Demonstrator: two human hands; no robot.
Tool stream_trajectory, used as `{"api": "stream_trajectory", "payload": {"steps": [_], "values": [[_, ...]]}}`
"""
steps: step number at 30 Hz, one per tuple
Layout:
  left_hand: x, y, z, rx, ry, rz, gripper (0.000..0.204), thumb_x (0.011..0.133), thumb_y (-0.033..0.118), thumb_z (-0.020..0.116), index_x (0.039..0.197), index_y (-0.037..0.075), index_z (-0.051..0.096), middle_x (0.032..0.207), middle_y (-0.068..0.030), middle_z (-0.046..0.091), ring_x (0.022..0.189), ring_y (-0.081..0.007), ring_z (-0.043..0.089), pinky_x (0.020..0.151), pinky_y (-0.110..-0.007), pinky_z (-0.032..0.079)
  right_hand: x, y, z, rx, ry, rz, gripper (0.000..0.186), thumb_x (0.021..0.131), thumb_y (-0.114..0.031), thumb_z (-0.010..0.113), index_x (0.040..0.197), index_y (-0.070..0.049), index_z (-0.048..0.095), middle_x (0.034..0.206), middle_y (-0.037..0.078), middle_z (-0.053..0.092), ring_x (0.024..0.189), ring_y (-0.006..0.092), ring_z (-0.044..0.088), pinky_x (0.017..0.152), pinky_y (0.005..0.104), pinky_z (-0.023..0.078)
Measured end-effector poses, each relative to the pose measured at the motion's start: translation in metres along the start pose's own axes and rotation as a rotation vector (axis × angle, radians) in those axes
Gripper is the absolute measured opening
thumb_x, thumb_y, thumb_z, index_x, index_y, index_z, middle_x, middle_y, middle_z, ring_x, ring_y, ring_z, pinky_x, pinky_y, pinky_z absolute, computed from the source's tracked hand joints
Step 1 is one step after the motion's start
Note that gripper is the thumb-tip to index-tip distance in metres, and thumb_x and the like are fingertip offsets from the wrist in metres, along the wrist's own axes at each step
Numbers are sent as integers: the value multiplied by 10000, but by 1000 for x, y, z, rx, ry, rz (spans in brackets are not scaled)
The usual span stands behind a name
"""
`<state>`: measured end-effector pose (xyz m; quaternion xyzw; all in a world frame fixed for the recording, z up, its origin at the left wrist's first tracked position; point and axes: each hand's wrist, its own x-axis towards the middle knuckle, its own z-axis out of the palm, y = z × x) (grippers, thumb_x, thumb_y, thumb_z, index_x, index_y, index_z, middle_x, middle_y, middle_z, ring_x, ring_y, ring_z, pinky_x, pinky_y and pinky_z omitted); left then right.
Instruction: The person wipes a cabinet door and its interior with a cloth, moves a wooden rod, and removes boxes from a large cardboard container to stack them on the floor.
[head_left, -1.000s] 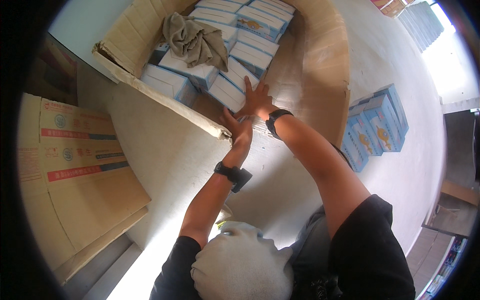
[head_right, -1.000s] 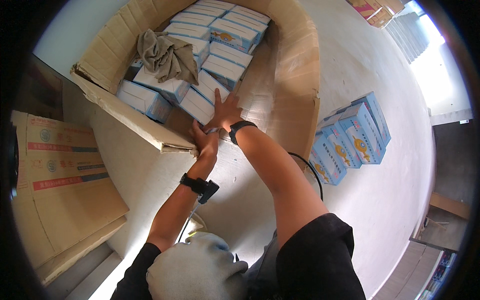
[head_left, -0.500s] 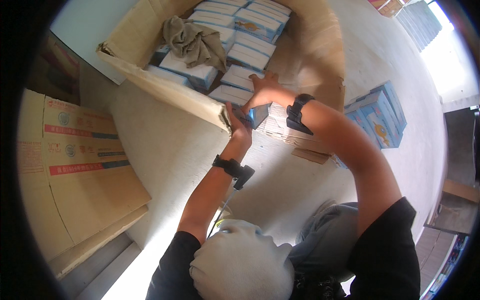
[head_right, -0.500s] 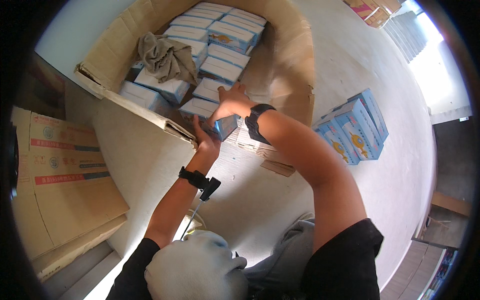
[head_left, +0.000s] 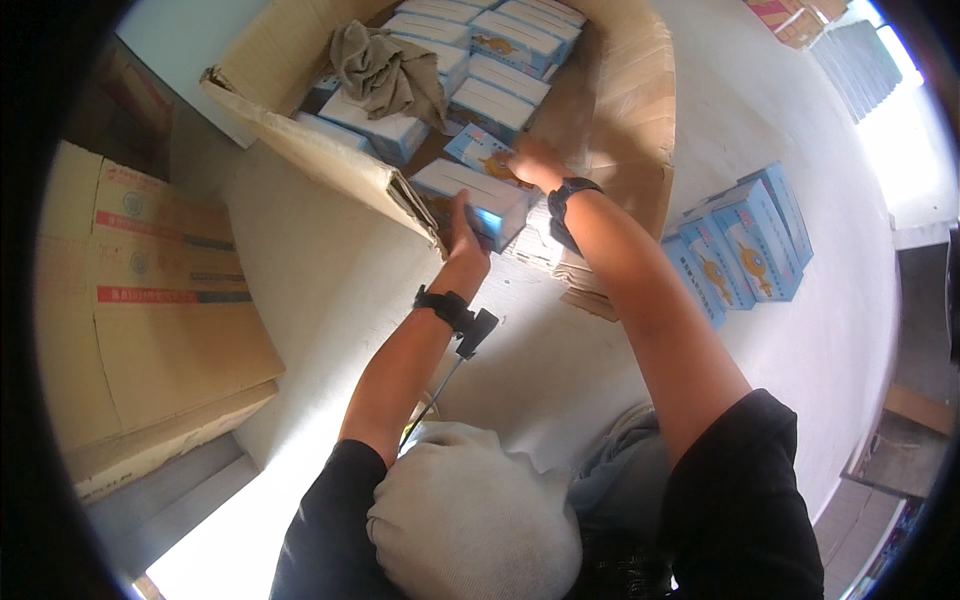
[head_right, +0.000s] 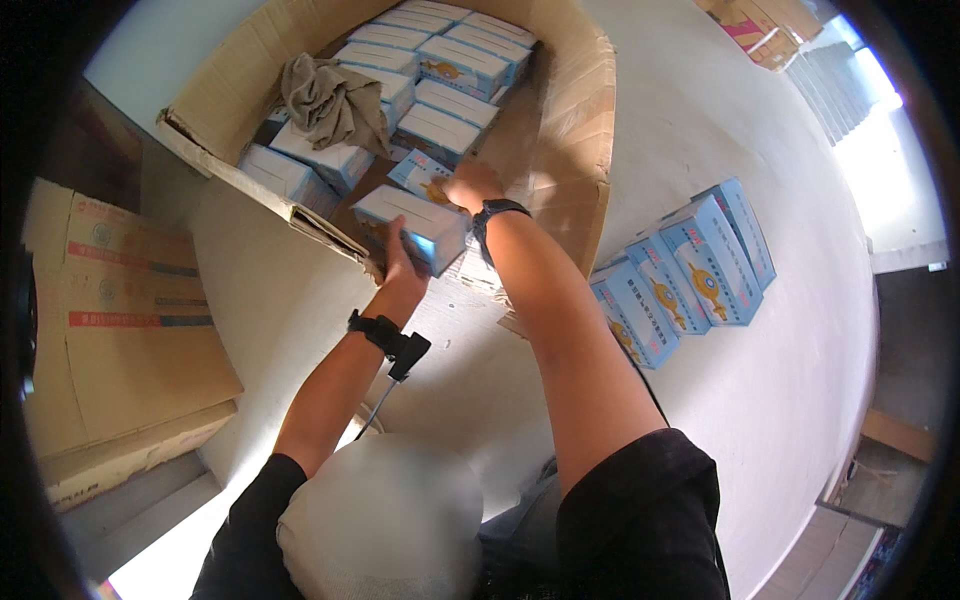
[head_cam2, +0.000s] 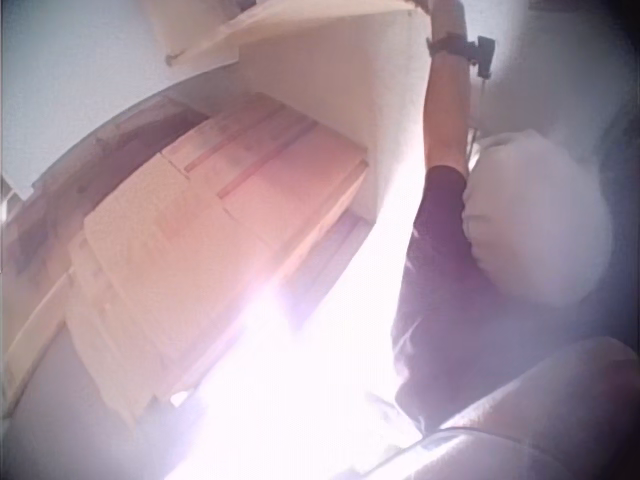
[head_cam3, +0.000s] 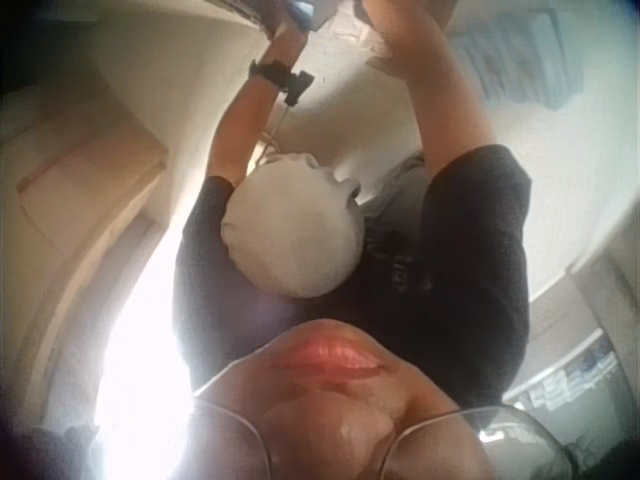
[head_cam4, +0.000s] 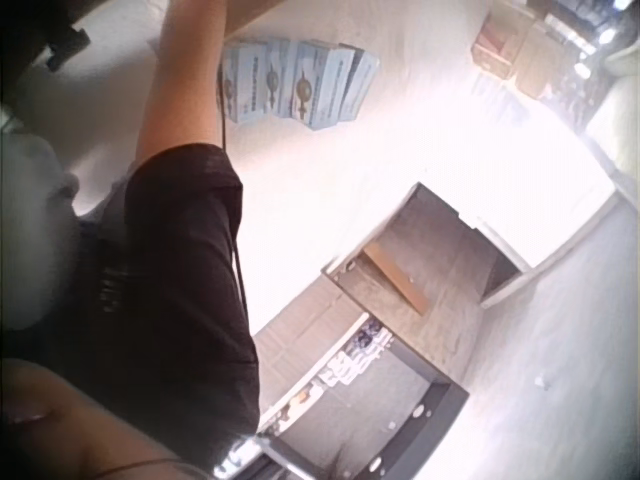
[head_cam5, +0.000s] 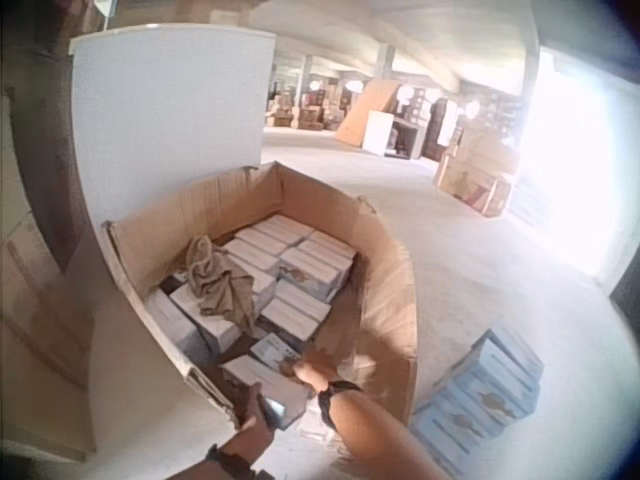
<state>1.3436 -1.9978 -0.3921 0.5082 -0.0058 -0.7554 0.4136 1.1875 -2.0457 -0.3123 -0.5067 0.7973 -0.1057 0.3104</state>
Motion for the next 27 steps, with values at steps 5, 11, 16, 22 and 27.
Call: {"api": "stream_trajectory", "payload": {"steps": [5, 11, 16, 22, 27], "values": [[-4, -14, -9, 180, 54, 162, 906, 643, 379, 830, 1381, 142, 361, 1288, -43, 499, 1099, -175, 505, 776, -321, 464, 15, 25, 17, -142, 5, -194, 542, 651, -317, 797, 1044, 23, 641, 1019, 217, 666, 972, 333, 645, 804, 387, 511], [-2, -27, -4, 178, 61, 326, 871, 663, 329, 833, 1353, 97, 355, 1270, -65, 500, 1129, -196, 489, 886, -339, 430, 15, 36, 10, -98, 35, -209, 724, 567, -294, 850, 1155, 3, 548, 1093, 214, 642, 1027, 338, 621, 844, 399, 507], [-22, -24, 3, 412, 225, 297, 862, 661, 311, 842, 1327, 54, 359, 1215, -120, 522, 1088, -230, 521, 873, -367, 459, -8, 4, -6, -201, -43, -167, 726, 587, -289, 845, 1166, -10, 507, 1102, 214, 626, 1048, 342, 609, 860, 407, 502], [-26, -29, 1, 531, 110, 235, 766, 635, 269, 847, 1206, 30, 396, 1107, -134, 568, 934, -226, 577, 704, -364, 502, 4, -5, 40, -371, 255, -90, 665, 694, -179, 736, 1259, 0, 435, 1163, 228, 569, 1084, 395, 577, 873, 494, 486], [3, -27, -14, 580, 234, 361, 806, 630, 252, 846, 1262, 86, 373, 1106, -104, 568, 921, -233, 580, 696, -373, 497, -16, -32, 20, -301, 123, -144, 772, 649, -190, 764, 1291, 42, 403, 1156, 237, 566, 1083, 377, 577, 907, 454, 480]]}}
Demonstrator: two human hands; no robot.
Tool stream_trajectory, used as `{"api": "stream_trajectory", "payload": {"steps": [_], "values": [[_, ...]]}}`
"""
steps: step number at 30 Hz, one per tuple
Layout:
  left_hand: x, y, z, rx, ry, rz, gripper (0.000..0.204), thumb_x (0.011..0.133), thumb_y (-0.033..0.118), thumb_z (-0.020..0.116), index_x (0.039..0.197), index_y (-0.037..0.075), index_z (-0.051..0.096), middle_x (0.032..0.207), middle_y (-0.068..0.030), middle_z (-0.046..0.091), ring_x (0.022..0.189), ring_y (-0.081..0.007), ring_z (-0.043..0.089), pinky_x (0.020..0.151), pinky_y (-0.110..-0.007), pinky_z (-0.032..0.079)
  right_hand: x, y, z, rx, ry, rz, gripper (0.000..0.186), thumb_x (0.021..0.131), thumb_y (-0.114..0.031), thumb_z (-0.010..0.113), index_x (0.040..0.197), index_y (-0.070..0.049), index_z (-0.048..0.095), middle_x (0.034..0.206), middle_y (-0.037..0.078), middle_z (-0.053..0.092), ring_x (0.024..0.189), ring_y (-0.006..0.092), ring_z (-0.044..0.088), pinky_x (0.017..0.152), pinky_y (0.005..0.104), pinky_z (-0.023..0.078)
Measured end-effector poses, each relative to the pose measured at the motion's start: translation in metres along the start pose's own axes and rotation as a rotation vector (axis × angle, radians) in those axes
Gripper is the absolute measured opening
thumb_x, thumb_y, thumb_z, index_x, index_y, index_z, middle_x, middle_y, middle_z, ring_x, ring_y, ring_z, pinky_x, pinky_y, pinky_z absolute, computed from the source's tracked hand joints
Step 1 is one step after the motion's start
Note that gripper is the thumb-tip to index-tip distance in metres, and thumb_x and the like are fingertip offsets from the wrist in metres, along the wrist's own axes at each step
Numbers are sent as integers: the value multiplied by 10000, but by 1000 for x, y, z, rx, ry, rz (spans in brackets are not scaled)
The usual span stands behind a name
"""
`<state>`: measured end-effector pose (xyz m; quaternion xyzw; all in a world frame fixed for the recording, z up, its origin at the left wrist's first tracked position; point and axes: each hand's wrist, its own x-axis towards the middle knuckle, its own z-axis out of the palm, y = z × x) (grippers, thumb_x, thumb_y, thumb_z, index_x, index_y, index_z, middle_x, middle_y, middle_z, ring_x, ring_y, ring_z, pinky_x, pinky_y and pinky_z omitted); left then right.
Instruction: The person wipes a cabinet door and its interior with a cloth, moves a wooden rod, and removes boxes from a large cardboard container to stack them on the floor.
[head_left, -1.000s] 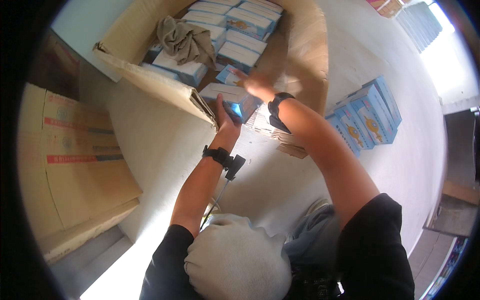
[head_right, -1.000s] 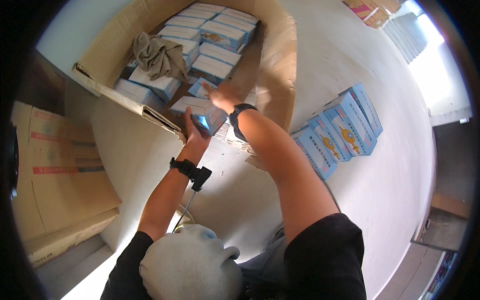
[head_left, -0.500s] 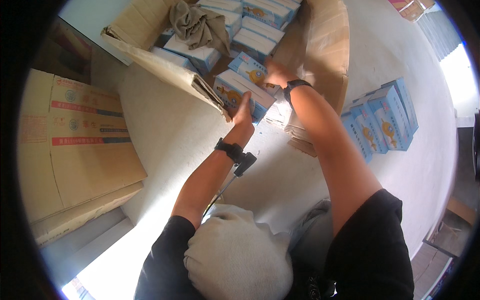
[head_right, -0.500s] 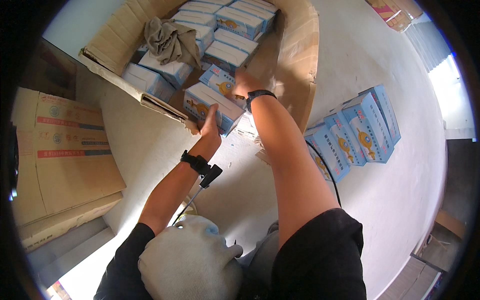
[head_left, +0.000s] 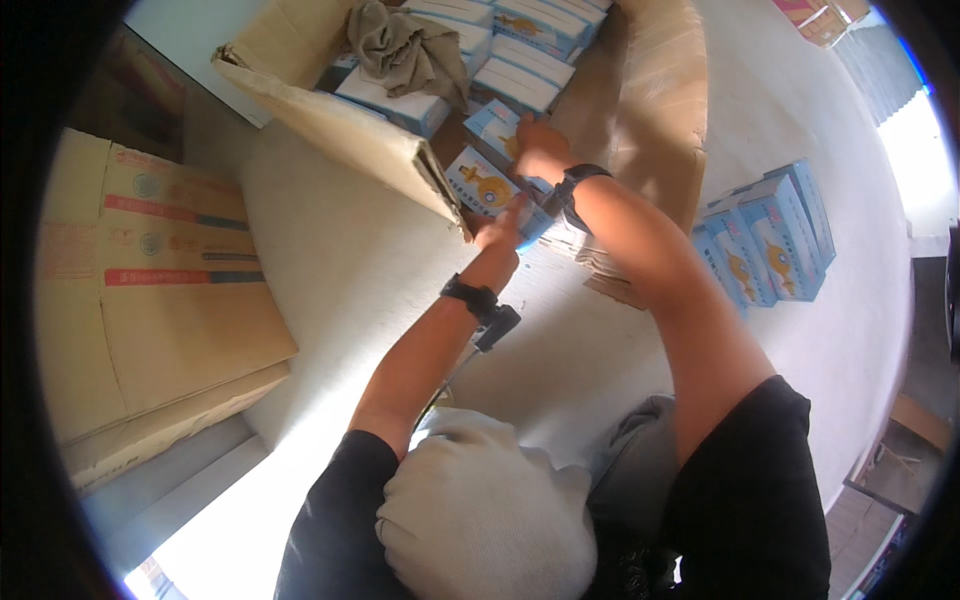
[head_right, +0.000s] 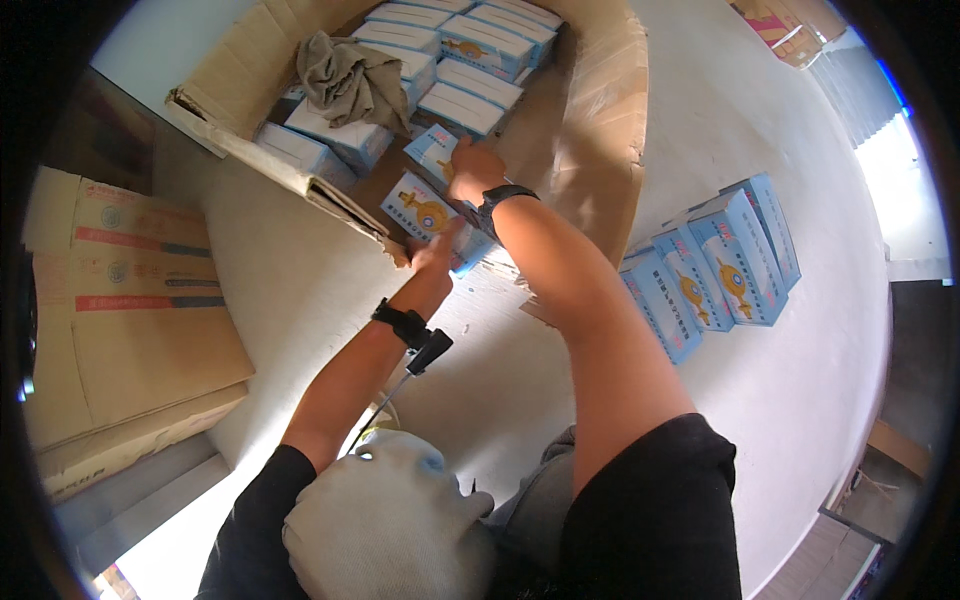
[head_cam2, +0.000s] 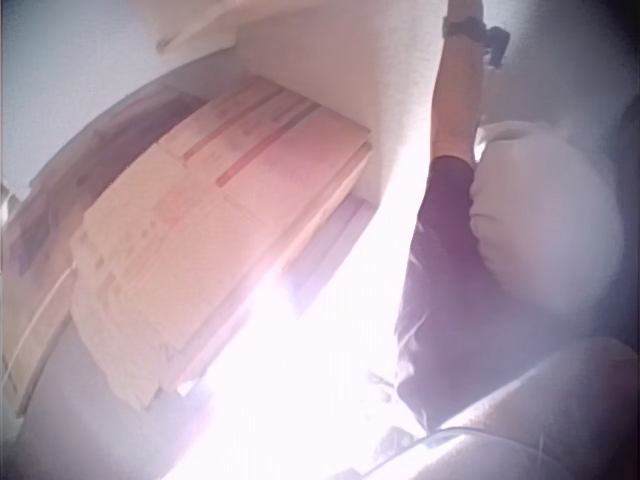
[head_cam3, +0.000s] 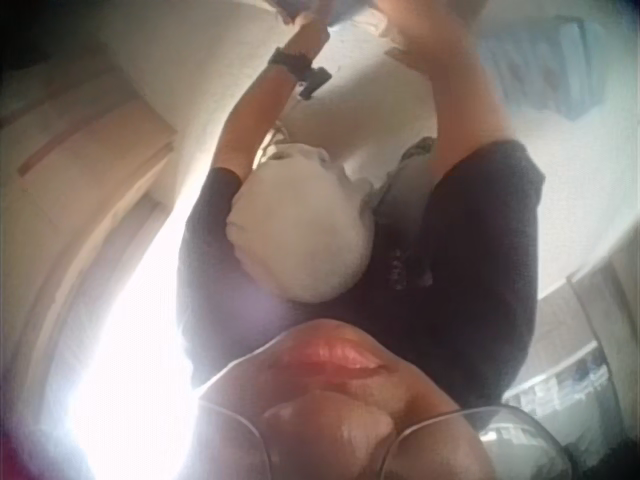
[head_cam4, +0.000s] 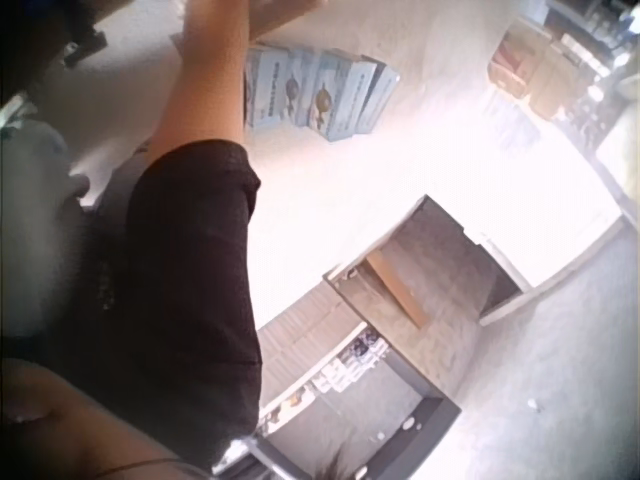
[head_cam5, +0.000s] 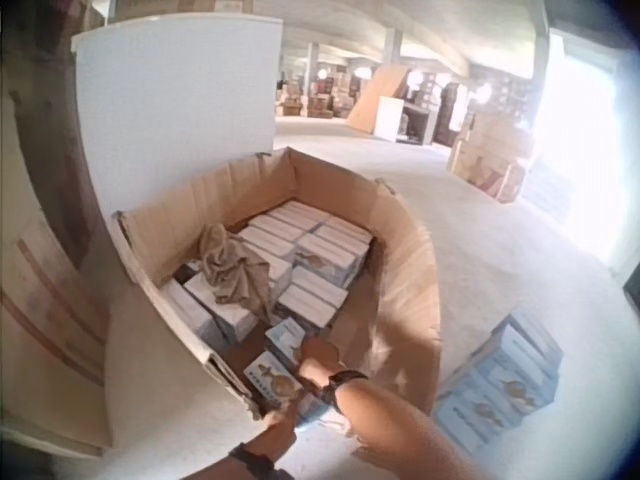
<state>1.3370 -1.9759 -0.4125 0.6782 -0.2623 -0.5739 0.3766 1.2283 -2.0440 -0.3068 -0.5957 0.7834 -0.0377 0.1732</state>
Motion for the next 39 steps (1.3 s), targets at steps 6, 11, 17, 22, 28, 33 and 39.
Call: {"api": "stream_trajectory", "payload": {"steps": [6, 11, 17, 22, 28, 33, 39], "values": [[-36, 37, -14, -301, -337, -120, 893, 642, 394, 824, 1361, 164, 347, 1216, -51, 539, 1103, -208, 504, 867, -400, 397, -16, 41, -22, 76, 9, -86, 812, 568, -256, 799, 1231, 81, 472, 1194, 253, 555, 1100, 369, 567, 908, 349, 489], [-67, 77, -10, -219, -424, 153, 1031, 720, 182, 809, 1457, 135, 90, 1373, -147, 370, 1208, -255, 408, 996, -380, 364, -10, 55, -70, 219, -17, -59, 674, 531, -410, 830, 994, 48, 657, 963, 208, 678, 907, 300, 676, 773, 359, 540], [-110, 136, 18, -252, -636, 812, 928, 744, -12, 763, 1430, 1, 138, 1421, -206, 284, 1268, -262, 352, 1073, -394, 292, -55, 70, -180, 196, 294, -172, 588, 558, -499, 806, 840, 8, 709, 829, 157, 696, 747, 267, 685, 691, 346, 539], [-182, 198, 16, -46, -799, 1097, 897, 726, -6, 780, 1418, 12, 209, 1198, -179, 480, 1137, -246, 512, 953, -361, 449, -201, 92, -295, 553, 243, -253, 479, 689, -213, 765, 1066, 21, 585, 950, 166, 625, 882, 234, 602, 789, 308, 472], [-249, 203, 59, 591, -957, 1860, 796, 523, 2, 790, 1262, 233, 606, 1093, -86, 591, 1102, -315, 499, 979, -412, 362, -319, 146, -305, -193, 693, 124, 592, 682, -269, 763, 1151, 26, 556, 1098, 182, 613, 987, 284, 596, 841, 333, 480], [-282, 139, 109, 931, -1281, 2140, 555, 624, 23, 719, 1155, 163, 642, 1155, -82, 590, 1113, -305, 511, 939, -422, 387, -367, 220, -246, -375, 948, -64, 646, 546, -293, 853, 1117, -92, 628, 956, 94, 644, 836, 222, 634, 726, 335, 517], [-278, 81, 152, 769, -1456, 1756, 355, 720, -2, 653, 1068, 56, 617, 1076, -144, 615, 1030, -325, 589, 872, -395, 484, -388, 217, -158, -114, 907, 143, 858, 444, -182, 862, 1243, -166, 550, 1032, 27, 547, 916, 192, 540, 750, 324, 407]]}}
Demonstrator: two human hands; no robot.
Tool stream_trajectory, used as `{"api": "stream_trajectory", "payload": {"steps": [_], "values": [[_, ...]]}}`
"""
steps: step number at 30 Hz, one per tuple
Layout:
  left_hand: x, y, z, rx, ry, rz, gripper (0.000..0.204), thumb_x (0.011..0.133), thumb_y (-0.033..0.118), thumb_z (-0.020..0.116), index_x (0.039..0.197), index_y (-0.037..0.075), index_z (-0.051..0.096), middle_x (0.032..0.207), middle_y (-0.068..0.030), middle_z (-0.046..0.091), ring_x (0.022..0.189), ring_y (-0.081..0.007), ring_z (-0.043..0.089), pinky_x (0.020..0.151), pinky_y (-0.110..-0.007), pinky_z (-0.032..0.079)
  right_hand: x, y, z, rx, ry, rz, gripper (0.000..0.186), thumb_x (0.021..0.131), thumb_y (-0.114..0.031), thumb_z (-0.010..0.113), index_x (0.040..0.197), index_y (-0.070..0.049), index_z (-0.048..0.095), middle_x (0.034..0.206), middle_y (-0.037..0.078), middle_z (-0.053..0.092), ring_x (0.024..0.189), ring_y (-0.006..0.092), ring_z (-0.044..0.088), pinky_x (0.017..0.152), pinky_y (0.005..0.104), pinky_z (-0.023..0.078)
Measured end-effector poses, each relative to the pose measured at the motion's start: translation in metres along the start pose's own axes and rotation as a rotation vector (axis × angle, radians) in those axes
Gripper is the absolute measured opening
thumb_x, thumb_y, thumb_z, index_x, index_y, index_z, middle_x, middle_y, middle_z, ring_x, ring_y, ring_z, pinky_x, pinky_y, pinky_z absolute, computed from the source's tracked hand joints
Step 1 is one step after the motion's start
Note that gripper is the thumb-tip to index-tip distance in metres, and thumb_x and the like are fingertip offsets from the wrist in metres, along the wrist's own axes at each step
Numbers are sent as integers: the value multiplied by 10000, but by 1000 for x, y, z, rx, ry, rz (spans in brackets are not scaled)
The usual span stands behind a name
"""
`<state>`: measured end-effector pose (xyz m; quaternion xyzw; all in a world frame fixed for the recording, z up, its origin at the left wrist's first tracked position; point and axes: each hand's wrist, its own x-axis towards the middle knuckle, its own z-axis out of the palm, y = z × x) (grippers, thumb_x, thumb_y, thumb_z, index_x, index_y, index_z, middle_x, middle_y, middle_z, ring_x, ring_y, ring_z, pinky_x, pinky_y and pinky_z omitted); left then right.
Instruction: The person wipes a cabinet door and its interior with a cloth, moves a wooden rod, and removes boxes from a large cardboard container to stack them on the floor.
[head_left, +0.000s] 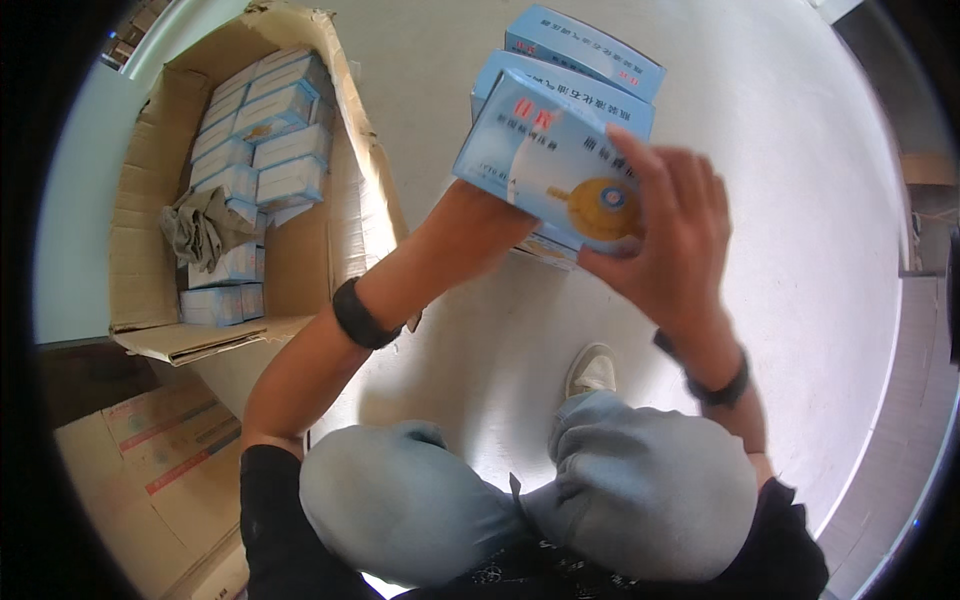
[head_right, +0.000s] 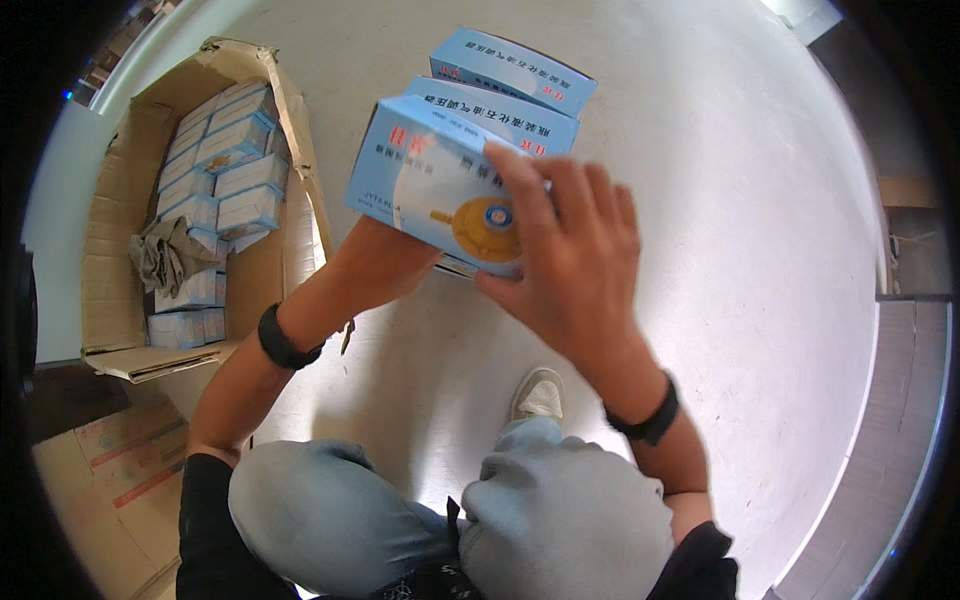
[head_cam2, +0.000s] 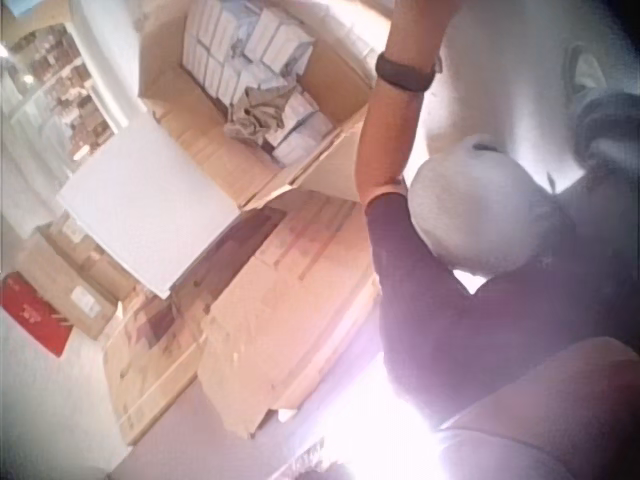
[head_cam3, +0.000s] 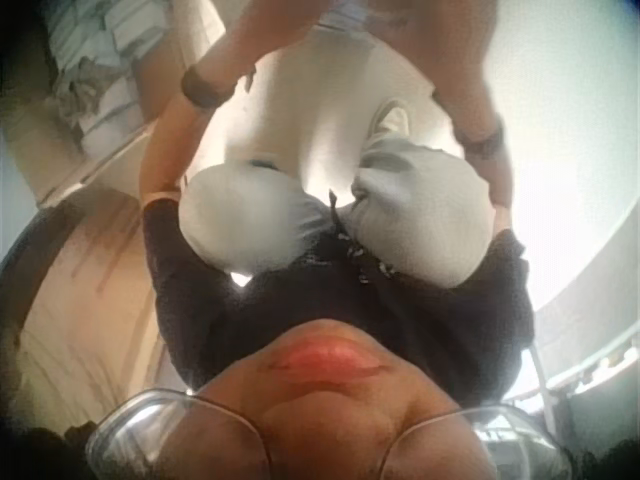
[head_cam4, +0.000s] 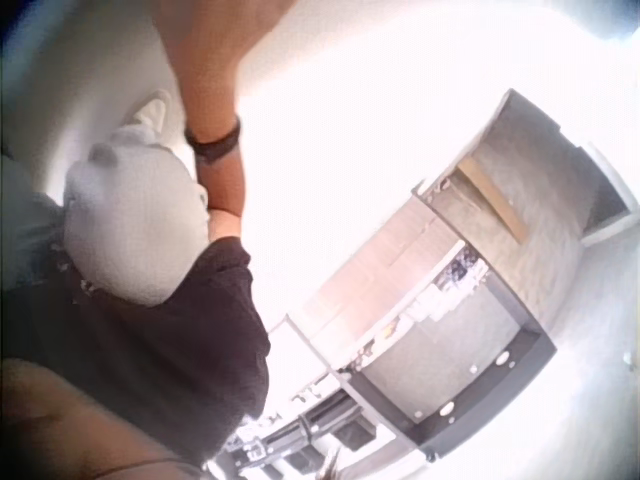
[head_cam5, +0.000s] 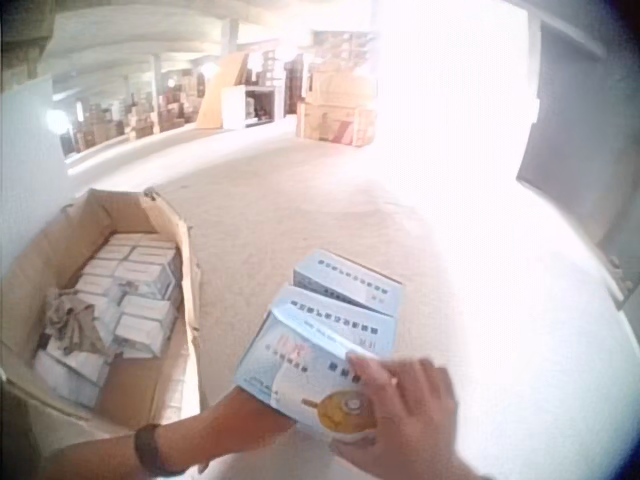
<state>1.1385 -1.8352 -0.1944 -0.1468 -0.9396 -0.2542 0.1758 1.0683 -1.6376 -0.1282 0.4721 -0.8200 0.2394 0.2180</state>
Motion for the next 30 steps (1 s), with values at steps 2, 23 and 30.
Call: {"api": "stream_trajectory", "payload": {"steps": [2, 23, 30], "values": [[-2, 13, 4, -325, 87, -278, 330, 715, -29, 639, 1041, 23, 623, 1092, -136, 614, 1028, -318, 584, 887, -387, 474, -16, -6, 15, -11, 9, 30, 882, 454, -180, 852, 1278, -185, 537, 1066, 15, 547, 931, 180, 532, 777, 327, 383], [-30, 3, -28, 155, -256, -579, 377, 850, 309, 648, 1080, 16, 593, 855, -194, 641, 783, -388, 618, 673, -448, 491, -89, 11, 82, 492, 256, 446, 615, 808, -228, 744, 1296, -18, 435, 1325, 144, 326, 1207, 258, 405, 1038, 388, 331], [-42, -6, 0, 153, -54, -653, 438, 857, 265, 639, 1187, -2, 533, 867, -219, 622, 817, -345, 627, 695, -434, 504, -130, -1, 122, 711, 26, 736, 545, 917, -175, 631, 1311, 45, 326, 1288, 199, 451, 1165, 271, 469, 1028, 340, 326]]}}
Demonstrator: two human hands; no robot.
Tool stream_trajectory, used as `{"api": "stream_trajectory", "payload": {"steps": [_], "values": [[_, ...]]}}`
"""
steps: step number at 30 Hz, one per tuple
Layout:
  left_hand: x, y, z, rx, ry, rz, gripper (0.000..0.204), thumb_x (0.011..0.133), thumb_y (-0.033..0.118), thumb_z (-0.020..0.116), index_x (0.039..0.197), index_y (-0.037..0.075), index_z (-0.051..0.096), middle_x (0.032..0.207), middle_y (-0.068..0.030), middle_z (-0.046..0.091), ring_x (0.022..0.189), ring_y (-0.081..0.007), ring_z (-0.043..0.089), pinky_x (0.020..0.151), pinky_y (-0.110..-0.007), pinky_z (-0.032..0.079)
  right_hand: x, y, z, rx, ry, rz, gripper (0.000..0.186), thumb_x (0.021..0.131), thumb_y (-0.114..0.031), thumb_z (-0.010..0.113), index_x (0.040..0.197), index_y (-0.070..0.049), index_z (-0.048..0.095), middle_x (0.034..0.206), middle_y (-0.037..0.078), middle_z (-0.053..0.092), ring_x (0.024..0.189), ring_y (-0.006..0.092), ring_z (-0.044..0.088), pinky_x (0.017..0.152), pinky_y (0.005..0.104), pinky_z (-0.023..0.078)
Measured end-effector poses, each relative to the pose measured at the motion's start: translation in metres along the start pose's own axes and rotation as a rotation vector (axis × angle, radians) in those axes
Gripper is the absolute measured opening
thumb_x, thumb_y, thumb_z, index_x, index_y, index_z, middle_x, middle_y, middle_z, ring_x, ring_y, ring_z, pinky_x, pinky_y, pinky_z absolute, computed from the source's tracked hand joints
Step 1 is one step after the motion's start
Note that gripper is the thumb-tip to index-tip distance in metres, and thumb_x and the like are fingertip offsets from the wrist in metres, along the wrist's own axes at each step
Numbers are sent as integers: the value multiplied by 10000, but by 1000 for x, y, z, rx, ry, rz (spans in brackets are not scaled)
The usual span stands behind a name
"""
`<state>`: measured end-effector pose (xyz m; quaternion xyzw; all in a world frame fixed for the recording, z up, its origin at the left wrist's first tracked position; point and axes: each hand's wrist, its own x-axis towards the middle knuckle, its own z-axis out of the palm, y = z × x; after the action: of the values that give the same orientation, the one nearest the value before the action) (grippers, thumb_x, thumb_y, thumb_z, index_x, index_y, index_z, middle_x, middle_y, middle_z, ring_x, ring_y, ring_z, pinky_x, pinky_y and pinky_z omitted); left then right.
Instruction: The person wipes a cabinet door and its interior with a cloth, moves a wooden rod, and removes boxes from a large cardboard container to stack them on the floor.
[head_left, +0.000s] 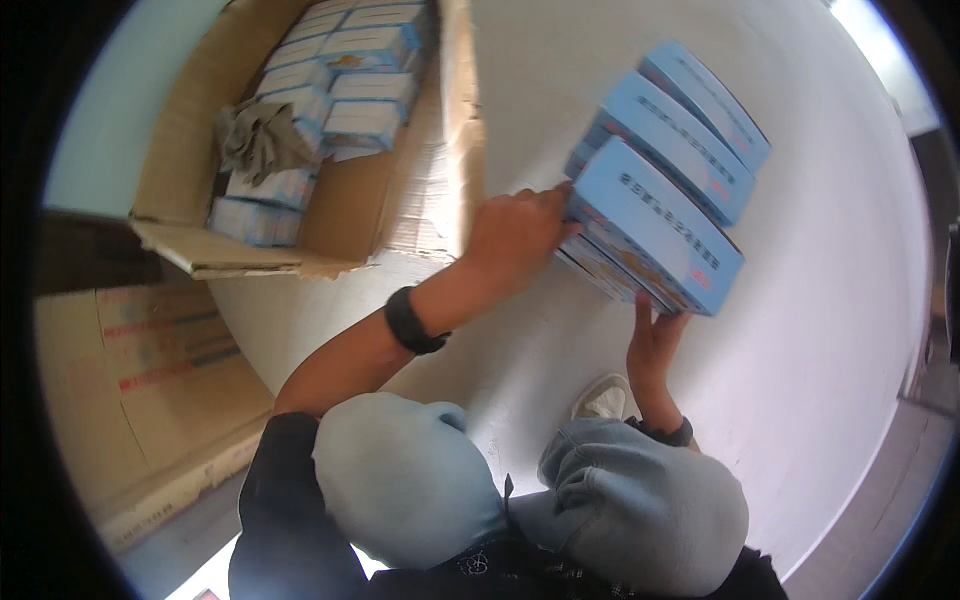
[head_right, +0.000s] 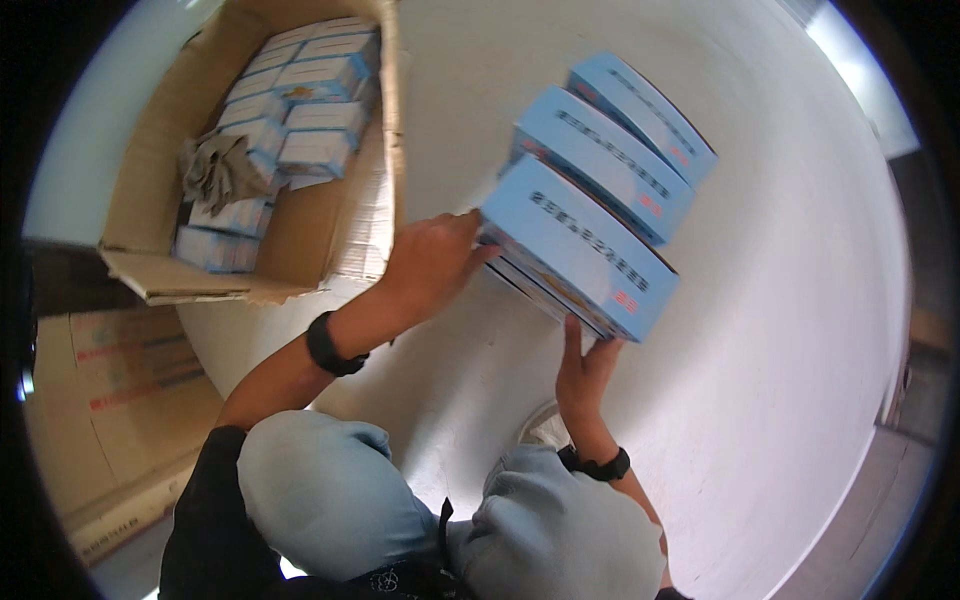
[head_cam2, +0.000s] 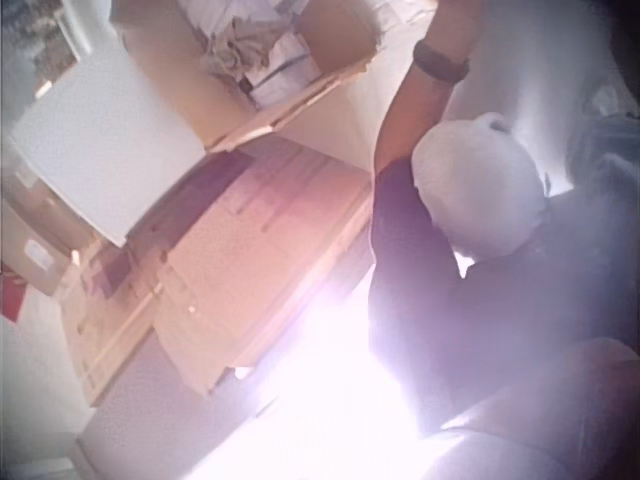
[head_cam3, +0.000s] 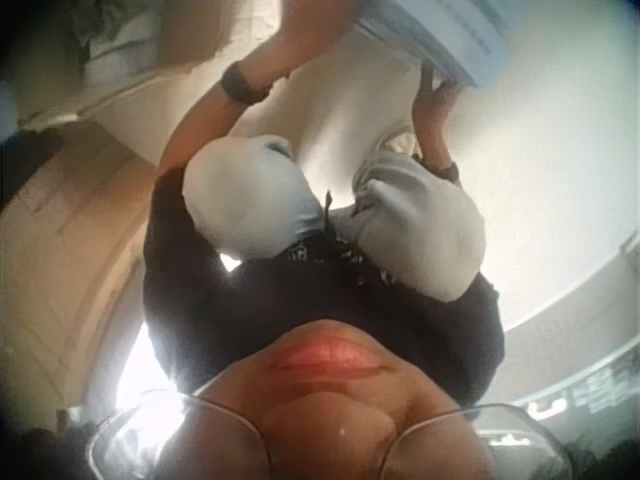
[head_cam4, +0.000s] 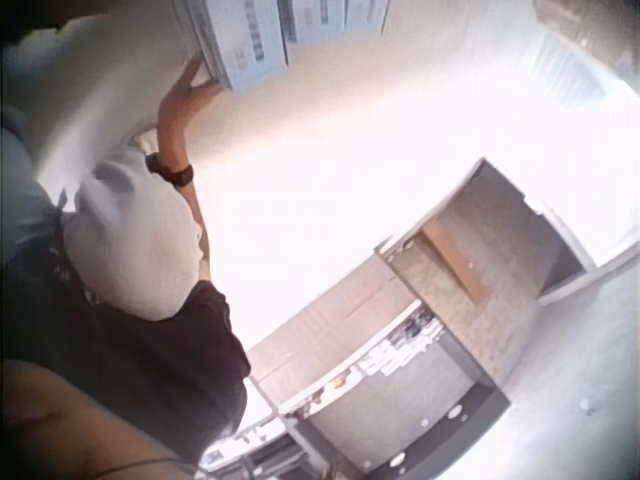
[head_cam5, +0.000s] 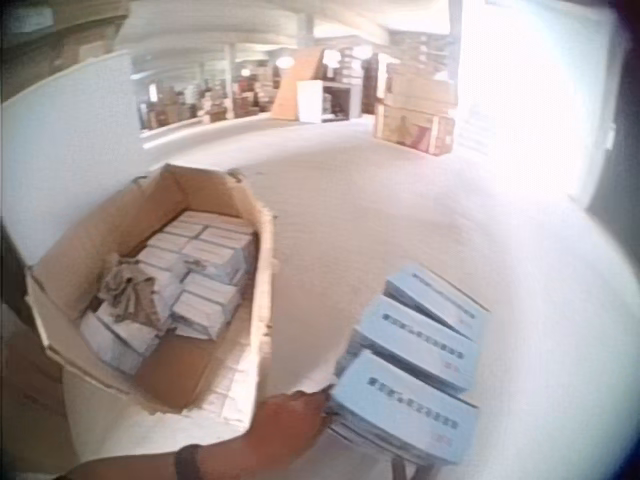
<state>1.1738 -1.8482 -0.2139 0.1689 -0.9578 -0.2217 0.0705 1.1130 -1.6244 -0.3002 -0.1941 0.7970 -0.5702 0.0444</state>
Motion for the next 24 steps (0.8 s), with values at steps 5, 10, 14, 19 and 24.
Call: {"api": "stream_trajectory", "payload": {"steps": [5, 10, 14, 19, 24], "values": [[-2, -7, 7, -6, 265, 58, 684, 835, 269, 655, 1317, -126, 371, 987, -233, 606, 924, -350, 606, 764, -424, 498, 6, 7, 10, 13, -25, -64, 486, 946, -137, 576, 1314, 41, 313, 1276, 220, 475, 1178, 273, 460, 1038, 361, 305], [-9, -15, 8, -221, 249, 82, 811, 824, 193, 673, 1405, -115, 199, 1228, -306, 504, 1120, -383, 537, 936, -403, 460, -3, -5, 8, -306, 108, -220, 546, 931, -116, 579, 1360, 16, 267, 1289, 188, 344, 1252, 308, 324, 1070, 448, 237], [-31, -25, -41, -656, 361, 128, 561, 851, 78, 624, 1348, -17, 381, 1197, -213, 557, 1095, -308, 577, 927, -365, 481, 1, -24, 2, -199, 265, -407, 568, 903, -98, 609, 1329, 4, 248, 1269, 173, 268, 1232, 295, 310, 1040, 461, 278], [-76, -98, -82, -522, 544, 20, 342, 853, 33, 614, 1185, 1, 537, 1126, -122, 590, 1008, -222, 611, 837, -327, 511, 4, -40, 4, -163, 417, -474, 453, 842, -155, 633, 1119, -69, 286, 1108, 87, 284, 1032, 197, 304, 918, 377, 290], [-136, -149, -75, -675, 721, -379, 724, 856, 80, 637, 1424, 25, 191, 1371, -178, 357, 1223, -281, 459, 972, -395, 419, -1, -114, 41, -432, 78, -954, 341, 851, -121, 588, 1076, -99, 334, 1102, 111, 337, 1046, 245, 354, 927, 411, 318]]}}
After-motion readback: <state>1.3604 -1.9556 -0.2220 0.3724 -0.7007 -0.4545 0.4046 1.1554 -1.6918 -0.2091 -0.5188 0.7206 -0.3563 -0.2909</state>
